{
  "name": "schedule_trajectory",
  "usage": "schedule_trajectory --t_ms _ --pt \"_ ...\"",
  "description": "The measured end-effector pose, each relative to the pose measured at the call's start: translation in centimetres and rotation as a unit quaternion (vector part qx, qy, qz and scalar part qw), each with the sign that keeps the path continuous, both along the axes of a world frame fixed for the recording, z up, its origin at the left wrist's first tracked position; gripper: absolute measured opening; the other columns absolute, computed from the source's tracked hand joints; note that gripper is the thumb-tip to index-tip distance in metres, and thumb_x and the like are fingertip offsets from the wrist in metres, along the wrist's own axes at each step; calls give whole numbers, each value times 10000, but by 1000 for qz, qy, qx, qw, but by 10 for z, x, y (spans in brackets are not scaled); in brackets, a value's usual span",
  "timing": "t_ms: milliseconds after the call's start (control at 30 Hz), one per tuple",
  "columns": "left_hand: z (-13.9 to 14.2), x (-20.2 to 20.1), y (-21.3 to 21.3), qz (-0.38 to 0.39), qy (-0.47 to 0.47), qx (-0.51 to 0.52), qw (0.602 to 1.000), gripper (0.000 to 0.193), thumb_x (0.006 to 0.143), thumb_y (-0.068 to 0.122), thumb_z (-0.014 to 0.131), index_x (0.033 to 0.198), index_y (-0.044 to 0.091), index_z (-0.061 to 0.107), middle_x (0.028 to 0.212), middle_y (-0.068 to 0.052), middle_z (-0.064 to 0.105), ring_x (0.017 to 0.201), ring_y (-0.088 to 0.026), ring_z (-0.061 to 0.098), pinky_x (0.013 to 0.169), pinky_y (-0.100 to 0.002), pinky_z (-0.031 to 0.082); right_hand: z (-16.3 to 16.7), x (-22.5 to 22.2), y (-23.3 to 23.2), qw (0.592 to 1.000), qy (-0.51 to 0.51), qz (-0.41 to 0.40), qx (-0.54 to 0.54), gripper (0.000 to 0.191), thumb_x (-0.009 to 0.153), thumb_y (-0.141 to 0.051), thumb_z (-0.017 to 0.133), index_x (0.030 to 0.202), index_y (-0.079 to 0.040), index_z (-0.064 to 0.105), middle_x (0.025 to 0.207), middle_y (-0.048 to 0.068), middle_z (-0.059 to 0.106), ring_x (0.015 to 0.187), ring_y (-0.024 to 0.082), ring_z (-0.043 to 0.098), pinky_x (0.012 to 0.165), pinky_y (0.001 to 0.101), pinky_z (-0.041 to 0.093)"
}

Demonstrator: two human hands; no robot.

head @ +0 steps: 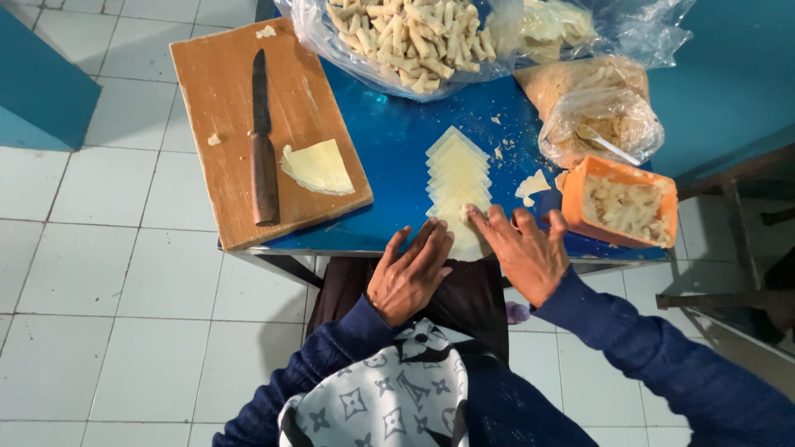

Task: The person tears thin white wafer pieces and stacks them in an overlapping zigzag row on the table, then spoons brown filling from a plastic bag onto the stacked pieces and presses the filled pieces together, placing finished pieces into an orange container.

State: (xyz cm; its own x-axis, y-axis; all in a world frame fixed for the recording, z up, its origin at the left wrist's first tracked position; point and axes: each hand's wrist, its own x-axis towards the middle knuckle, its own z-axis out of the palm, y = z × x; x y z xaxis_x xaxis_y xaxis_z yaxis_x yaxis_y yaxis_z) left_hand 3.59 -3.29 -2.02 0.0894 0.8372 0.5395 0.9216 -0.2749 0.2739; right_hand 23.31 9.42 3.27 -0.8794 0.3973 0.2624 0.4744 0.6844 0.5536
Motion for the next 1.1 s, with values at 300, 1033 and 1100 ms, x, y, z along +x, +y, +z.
schedule_trajectory --t_ms 300,1033,1100 --pt "7 -1 1 6 0 -11 1000 515 989 296 662 1450 97 551 1549 -113 463 1506 -222 390 1216 -522 271 4 1 -11 998 4 -14 -55 803 931 -57 565 1600 -451 358 1159 -3 477 1006 227 454 911 557 330" --pt "25 -18 14 -34 -15 -13 999 445 954 526 597 1218 168 594 1571 -189 419 1488 -304 384 1195 -738 103 4 -23 56 873 217 82 -430 873 784 124 489 1502 -366 574 1023 55 398 976 272 420 861 423 397" --pt "24 -19 16 -34 -25 -18 999 473 962 512 608 1264 148 587 1568 -175 434 1489 -288 391 1196 -719 110 -1 -29 56 868 211 78 -442 900 764 142 474 1511 -352 553 1037 56 407 979 280 424 844 401 396"
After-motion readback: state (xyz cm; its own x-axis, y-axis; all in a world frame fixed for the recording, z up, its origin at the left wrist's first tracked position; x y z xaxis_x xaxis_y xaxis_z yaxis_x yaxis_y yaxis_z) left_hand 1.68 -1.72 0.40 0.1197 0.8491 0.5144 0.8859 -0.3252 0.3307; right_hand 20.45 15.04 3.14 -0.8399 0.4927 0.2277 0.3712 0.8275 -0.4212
